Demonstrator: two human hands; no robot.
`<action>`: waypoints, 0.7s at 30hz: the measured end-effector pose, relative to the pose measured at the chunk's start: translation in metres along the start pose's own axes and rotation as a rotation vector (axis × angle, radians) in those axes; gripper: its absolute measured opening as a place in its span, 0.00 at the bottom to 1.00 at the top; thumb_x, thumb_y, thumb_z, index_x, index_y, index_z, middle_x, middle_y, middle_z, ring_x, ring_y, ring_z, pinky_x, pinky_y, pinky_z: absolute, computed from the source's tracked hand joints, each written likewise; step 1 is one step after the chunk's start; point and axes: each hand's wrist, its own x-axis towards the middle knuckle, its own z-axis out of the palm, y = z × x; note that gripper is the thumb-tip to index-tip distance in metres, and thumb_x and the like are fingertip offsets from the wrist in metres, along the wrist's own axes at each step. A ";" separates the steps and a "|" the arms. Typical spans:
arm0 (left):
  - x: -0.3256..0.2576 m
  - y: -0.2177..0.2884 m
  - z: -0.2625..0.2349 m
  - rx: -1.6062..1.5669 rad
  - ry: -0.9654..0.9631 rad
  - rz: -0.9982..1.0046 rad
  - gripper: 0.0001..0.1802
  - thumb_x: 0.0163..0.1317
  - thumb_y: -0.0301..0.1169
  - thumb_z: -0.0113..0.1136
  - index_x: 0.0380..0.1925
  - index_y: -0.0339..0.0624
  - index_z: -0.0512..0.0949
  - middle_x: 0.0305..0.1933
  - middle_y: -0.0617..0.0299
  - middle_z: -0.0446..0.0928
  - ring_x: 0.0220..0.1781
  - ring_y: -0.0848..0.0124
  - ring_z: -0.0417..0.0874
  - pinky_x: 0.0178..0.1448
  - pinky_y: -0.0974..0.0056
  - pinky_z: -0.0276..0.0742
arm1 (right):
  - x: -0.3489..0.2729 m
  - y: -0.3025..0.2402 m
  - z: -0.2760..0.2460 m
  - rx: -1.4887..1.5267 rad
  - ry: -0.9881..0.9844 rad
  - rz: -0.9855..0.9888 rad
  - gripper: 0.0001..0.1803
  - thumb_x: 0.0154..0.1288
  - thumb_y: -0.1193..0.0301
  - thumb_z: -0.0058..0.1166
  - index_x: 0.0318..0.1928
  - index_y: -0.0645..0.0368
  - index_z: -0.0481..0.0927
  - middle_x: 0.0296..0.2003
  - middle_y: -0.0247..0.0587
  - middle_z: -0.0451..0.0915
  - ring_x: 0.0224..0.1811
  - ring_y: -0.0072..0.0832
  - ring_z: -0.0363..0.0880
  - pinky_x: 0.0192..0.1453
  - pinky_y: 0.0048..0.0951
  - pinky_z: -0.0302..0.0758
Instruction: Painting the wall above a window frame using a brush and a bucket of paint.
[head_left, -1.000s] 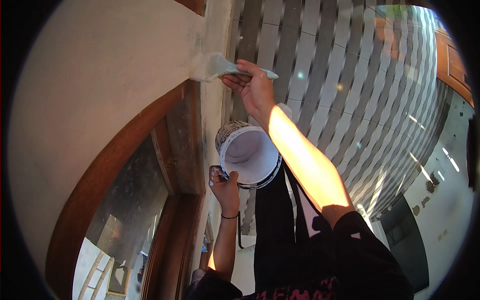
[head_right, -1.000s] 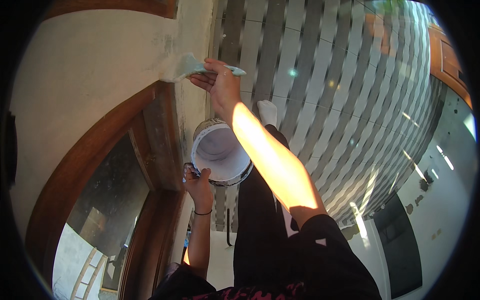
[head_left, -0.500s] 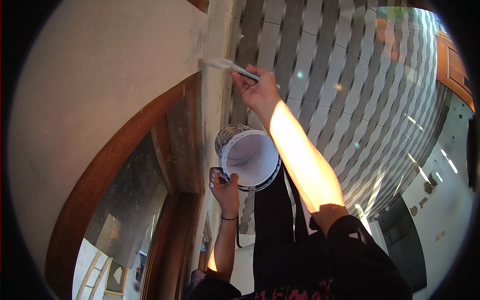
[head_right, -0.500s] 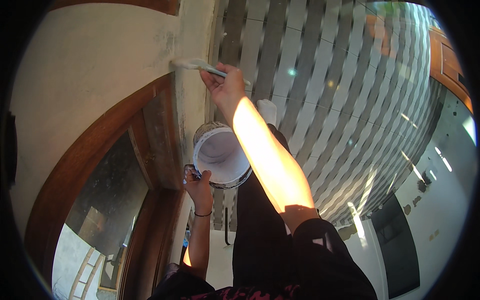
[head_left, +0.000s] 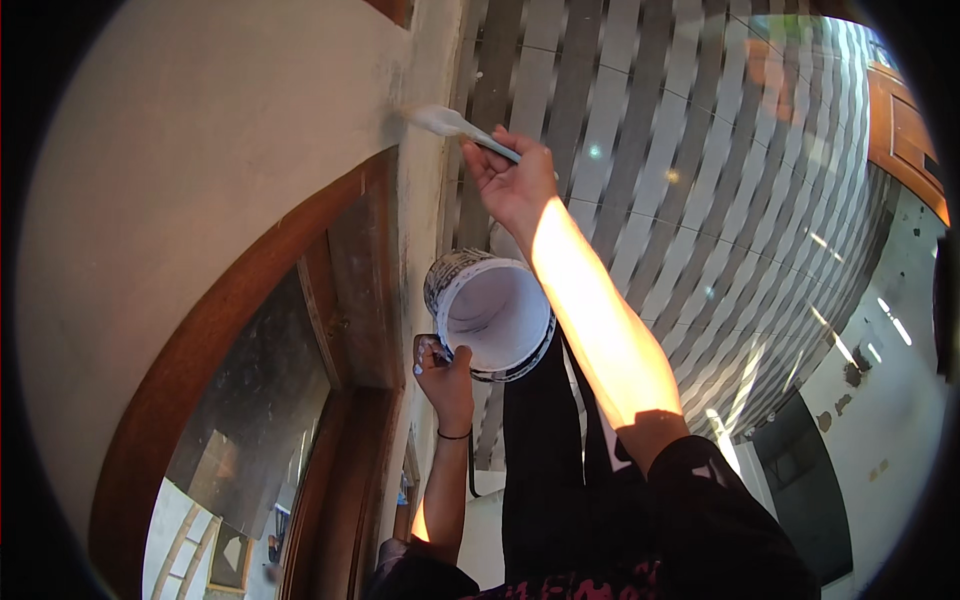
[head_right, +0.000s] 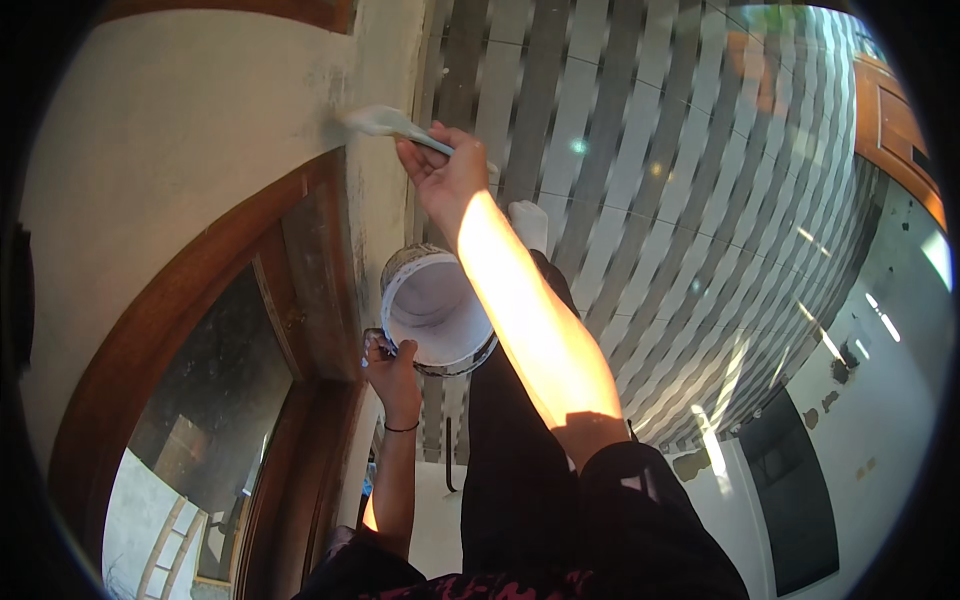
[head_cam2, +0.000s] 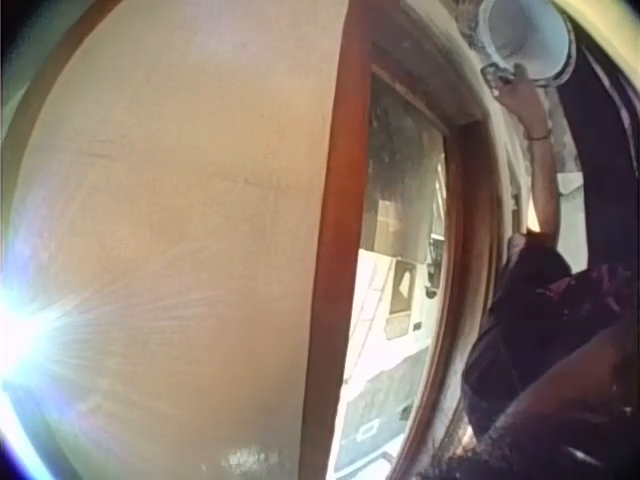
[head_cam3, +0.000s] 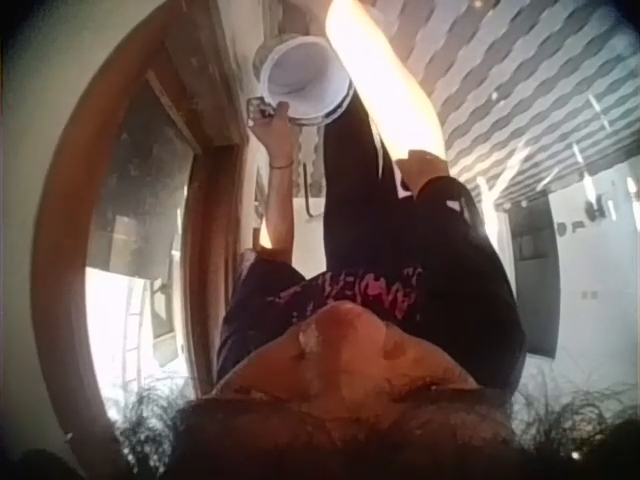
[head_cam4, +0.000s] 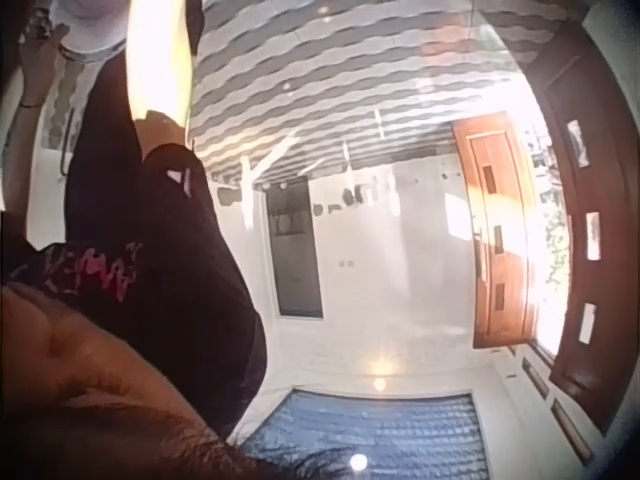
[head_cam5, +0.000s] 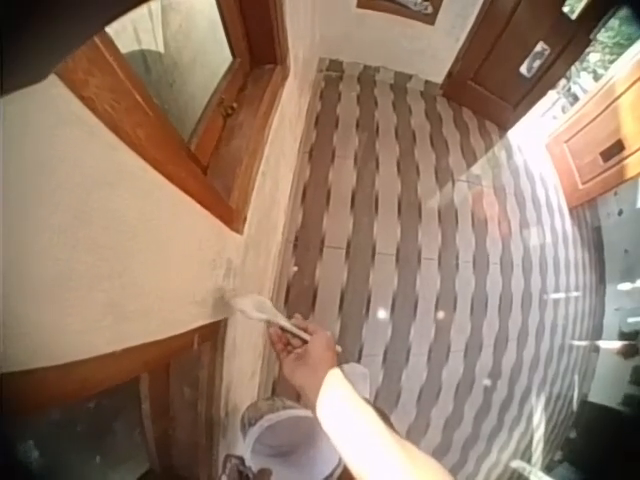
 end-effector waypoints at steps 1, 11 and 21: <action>-0.001 0.000 -0.001 0.001 0.002 -0.003 0.14 0.50 0.14 0.59 0.29 0.44 0.67 0.31 0.71 0.69 0.35 0.80 0.68 0.43 0.73 0.66 | -0.006 0.009 -0.001 -0.034 -0.050 0.028 0.06 0.64 0.76 0.47 0.42 0.62 0.70 0.38 0.53 0.80 0.39 0.46 0.83 0.48 0.42 0.85; -0.004 0.000 0.000 0.015 0.027 -0.014 0.16 0.49 0.13 0.57 0.27 0.44 0.63 0.30 0.71 0.62 0.32 0.81 0.63 0.39 0.73 0.62 | -0.039 0.021 0.004 -0.056 -0.055 0.061 0.09 0.64 0.76 0.47 0.44 0.61 0.69 0.38 0.53 0.81 0.38 0.44 0.84 0.45 0.38 0.87; -0.005 0.004 0.009 -0.018 0.043 -0.017 0.19 0.46 0.12 0.57 0.24 0.45 0.58 0.27 0.72 0.56 0.30 0.81 0.59 0.35 0.74 0.58 | -0.057 0.017 0.005 -0.110 0.001 0.097 0.11 0.63 0.76 0.49 0.46 0.62 0.69 0.39 0.54 0.80 0.40 0.43 0.83 0.49 0.36 0.85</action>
